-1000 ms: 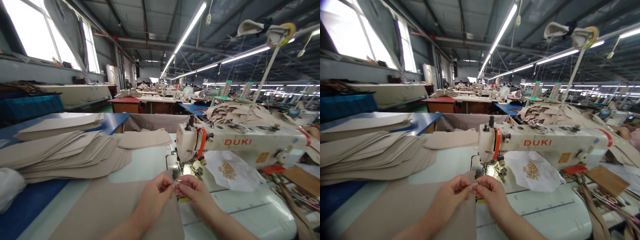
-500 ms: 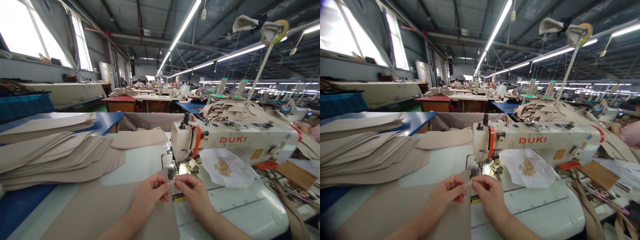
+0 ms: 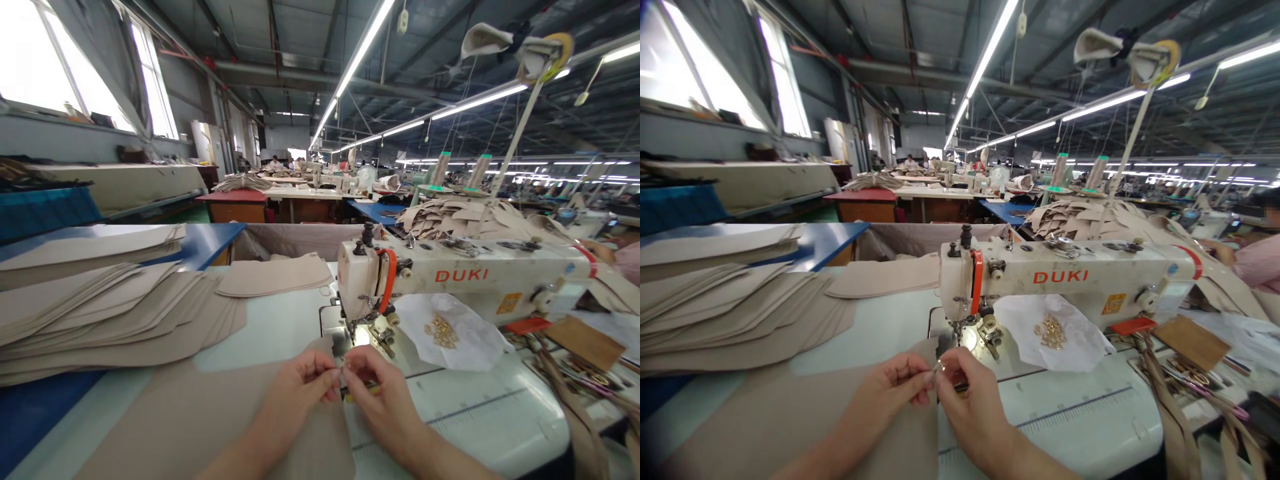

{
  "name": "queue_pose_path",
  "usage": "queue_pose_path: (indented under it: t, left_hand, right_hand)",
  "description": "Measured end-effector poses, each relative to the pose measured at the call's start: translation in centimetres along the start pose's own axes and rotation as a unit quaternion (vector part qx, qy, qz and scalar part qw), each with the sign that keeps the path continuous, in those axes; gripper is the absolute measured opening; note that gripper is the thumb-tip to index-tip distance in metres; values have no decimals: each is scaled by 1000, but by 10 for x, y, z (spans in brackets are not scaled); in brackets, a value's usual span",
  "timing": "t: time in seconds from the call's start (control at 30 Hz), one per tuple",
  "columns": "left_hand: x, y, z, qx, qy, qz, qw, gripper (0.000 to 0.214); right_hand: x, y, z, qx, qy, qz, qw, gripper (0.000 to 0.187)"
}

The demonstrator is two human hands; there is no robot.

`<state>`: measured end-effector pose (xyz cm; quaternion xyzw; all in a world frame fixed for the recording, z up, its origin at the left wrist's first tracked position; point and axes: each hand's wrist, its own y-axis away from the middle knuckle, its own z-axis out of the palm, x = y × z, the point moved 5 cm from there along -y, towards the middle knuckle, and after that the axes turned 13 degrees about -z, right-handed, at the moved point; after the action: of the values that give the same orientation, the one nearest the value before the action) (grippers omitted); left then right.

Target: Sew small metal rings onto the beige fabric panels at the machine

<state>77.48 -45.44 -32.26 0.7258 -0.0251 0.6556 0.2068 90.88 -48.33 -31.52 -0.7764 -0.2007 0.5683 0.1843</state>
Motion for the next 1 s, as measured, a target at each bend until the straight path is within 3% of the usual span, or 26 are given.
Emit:
queue_pose_path:
  t: [0.27, 0.43, 0.57, 0.7, 1.0]
  left_hand:
    - [2, -4, -4, -41, 13, -16, 999, 29]
    - [-4, -7, -5, -71, 49, -12, 996, 41]
    - [-5, -5, -7, -61, 111, -79, 989, 44]
    - [-4, -1, -2, -73, 160, -142, 974, 40]
    - [-2, -3, 1, -91, 103, -128, 982, 28]
  right_hand:
    - [9, -14, -6, -37, -102, 51, 993, 8]
    - [22, -18, 7, -96, -227, 140, 959, 19]
    - [25, -18, 9, -64, -290, 190, 936, 32]
    - [24, -16, 6, -18, -302, 195, 933, 32]
    - [24, -11, 11, -39, -303, 181, 935, 31]
